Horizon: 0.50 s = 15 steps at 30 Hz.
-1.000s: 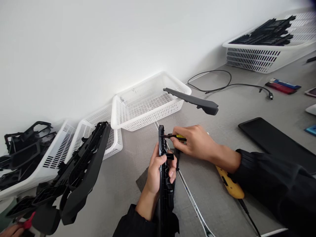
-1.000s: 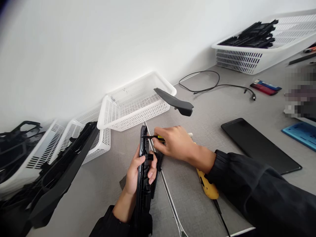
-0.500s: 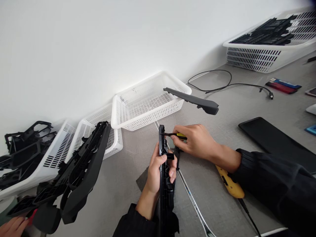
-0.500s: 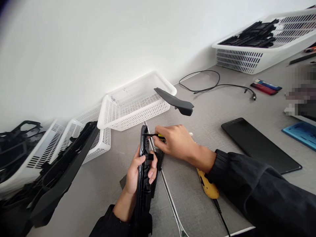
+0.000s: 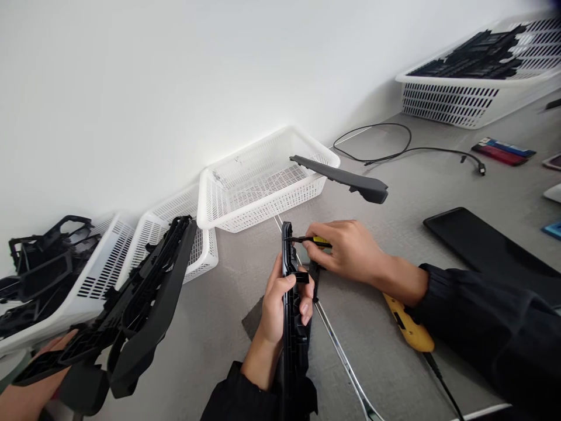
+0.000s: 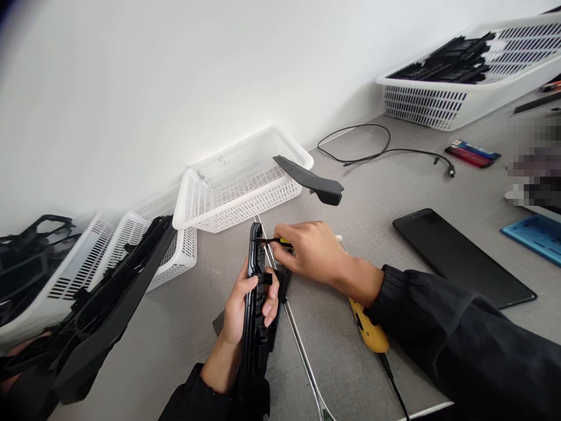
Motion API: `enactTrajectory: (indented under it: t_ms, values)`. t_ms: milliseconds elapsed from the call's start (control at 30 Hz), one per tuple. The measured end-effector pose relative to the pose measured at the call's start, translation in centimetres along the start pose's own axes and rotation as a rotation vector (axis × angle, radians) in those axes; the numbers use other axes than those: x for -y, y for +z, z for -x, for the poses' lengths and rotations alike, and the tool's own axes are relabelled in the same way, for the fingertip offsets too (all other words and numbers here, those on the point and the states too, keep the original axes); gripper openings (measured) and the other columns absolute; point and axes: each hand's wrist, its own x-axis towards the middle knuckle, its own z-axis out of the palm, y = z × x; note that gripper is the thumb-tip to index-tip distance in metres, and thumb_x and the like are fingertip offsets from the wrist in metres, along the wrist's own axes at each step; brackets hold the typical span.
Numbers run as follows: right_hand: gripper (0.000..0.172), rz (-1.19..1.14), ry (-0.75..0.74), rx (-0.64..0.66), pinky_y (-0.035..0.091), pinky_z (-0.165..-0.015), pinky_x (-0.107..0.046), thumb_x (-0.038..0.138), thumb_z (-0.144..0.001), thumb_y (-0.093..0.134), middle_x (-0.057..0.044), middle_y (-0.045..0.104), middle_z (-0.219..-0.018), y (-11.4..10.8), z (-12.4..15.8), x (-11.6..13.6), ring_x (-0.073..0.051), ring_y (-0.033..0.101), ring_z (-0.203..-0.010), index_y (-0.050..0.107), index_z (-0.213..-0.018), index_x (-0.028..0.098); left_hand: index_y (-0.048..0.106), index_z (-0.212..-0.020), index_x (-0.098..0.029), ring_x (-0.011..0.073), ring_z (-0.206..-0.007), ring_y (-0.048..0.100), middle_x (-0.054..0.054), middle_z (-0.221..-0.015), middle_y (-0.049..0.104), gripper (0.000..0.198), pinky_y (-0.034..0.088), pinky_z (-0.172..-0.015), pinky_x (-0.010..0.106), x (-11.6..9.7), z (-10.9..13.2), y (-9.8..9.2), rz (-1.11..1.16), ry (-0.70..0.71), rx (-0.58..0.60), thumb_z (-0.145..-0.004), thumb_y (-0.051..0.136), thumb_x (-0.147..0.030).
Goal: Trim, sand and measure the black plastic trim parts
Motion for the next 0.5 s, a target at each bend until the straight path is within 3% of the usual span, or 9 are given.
enactTrajectory:
  t_ms: [233, 333, 500]
  values:
    - [0.023, 0.01, -0.023, 0.005, 0.028, -0.061, -0.03, 0.034, -0.098, 0.053, -0.003, 0.068, -0.068, 0.08, 0.02, -0.1, -0.017, 0.054, -0.059, 0.068, -0.087, 0.02, 0.053, -0.114, -0.021, 0.0072, -0.043, 0.044, -0.001, -0.075, 0.063, 0.03, 0.041, -0.036, 0.017, 0.09, 0.01, -0.09, 0.007, 0.002, 0.004, -0.093, 0.064, -0.039]
    - [0.024, 0.03, 0.041, 0.004, 0.027, -0.061, -0.03, 0.036, -0.1, 0.053, -0.004, 0.068, -0.069, 0.09, -0.03, -0.12, -0.017, 0.054, -0.058, 0.069, -0.09, 0.02, 0.055, -0.112, -0.021, 0.0072, -0.044, 0.046, -0.001, -0.075, 0.063, 0.03, 0.043, -0.038, 0.017, 0.03, 0.07, -0.06, 0.027, -0.017, 0.0, -0.092, 0.065, -0.039]
    - [0.024, 0.052, 0.135, 0.015, 0.026, -0.06, -0.03, 0.038, -0.102, 0.054, -0.004, 0.073, -0.073, 0.09, -0.19, -0.16, -0.018, 0.059, -0.06, 0.07, -0.095, 0.021, 0.054, -0.136, -0.022, 0.0091, -0.043, 0.051, -0.001, -0.078, 0.066, 0.046, 0.049, -0.039, 0.021, 0.09, 0.03, 0.33, 0.014, 0.032, -0.044, -0.096, 0.063, -0.044]
